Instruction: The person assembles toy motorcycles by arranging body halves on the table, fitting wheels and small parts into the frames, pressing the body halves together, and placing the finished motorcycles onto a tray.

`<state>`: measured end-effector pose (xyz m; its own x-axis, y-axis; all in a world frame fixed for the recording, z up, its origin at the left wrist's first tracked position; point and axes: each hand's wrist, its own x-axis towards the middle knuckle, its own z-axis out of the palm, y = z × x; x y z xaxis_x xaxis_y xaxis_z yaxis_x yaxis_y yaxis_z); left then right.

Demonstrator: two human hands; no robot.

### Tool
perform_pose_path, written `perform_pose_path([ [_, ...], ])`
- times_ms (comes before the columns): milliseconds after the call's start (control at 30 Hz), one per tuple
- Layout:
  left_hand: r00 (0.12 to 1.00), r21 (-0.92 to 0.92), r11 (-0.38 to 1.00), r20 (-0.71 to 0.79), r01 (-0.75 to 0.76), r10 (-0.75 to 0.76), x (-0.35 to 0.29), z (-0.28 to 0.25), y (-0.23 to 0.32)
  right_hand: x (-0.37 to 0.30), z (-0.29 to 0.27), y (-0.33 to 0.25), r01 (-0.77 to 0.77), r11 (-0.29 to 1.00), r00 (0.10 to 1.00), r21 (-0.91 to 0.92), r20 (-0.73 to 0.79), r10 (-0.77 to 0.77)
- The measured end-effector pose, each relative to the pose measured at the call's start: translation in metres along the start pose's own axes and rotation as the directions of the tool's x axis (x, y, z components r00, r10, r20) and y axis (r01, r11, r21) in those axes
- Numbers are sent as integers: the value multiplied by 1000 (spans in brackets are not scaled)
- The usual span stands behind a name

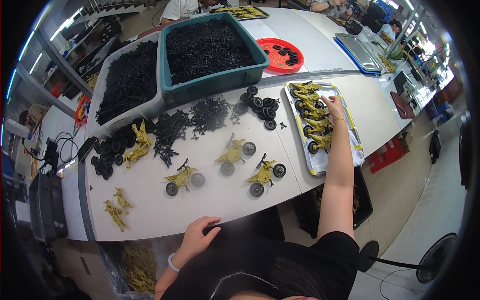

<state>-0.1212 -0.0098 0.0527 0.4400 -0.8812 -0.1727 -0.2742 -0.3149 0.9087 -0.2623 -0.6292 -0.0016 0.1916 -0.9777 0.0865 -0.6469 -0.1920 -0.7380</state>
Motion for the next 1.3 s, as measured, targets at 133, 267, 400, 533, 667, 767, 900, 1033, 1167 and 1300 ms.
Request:
perform_pose_path([
  [133, 1000, 15, 1000, 1, 11, -11, 1, -2, 2, -10, -39, -8, -57, 962, 921, -268, 357, 154],
  [267, 1000, 23, 1000, 1, 7, -7, -1, -1, 0, -29, -44, -17, -28, 985, 888, -169, 449, 102],
  [400, 1000, 25, 1000, 10, 1, -2, -1, 1, 1, -33, -40, -12, -5, 994, 917, 110, 397, -39],
  [533, 1000, 29, 999, 10, 13, -13, -5, 1, -1, -31, -31, -13, -12, 999, 927, 37, 376, -3],
  [667, 1000, 12, 1000, 7, 18, -18, -5, 2, -2, -32, -38, 7, 50, 995, 981, 91, 185, -66],
  [767, 1000, 9, 1000, 4, 4, -5, -4, 1, -2, -38, -60, 17, -32, 985, 941, -169, 328, 87],
  [900, 1000, 2, 1000, 7, 8, -8, -3, -1, -2, -66, -62, 9, -8, 997, 887, -75, 459, 42],
  [1033, 1000, 29, 1000, 6, -2, 2, -2, 0, -2, -74, -64, 23, 15, 991, 902, 135, 427, -72],
  [1167, 1000, 31, 1000, 1, -1, 0, -4, 0, -2, -87, -66, 15, 23, 937, 905, 349, 391, -168],
  [1300, 1000, 36, 999, -1, -6, 6, -4, 0, -3, -88, -65, 23, 23, 887, 911, 461, 355, -209],
])
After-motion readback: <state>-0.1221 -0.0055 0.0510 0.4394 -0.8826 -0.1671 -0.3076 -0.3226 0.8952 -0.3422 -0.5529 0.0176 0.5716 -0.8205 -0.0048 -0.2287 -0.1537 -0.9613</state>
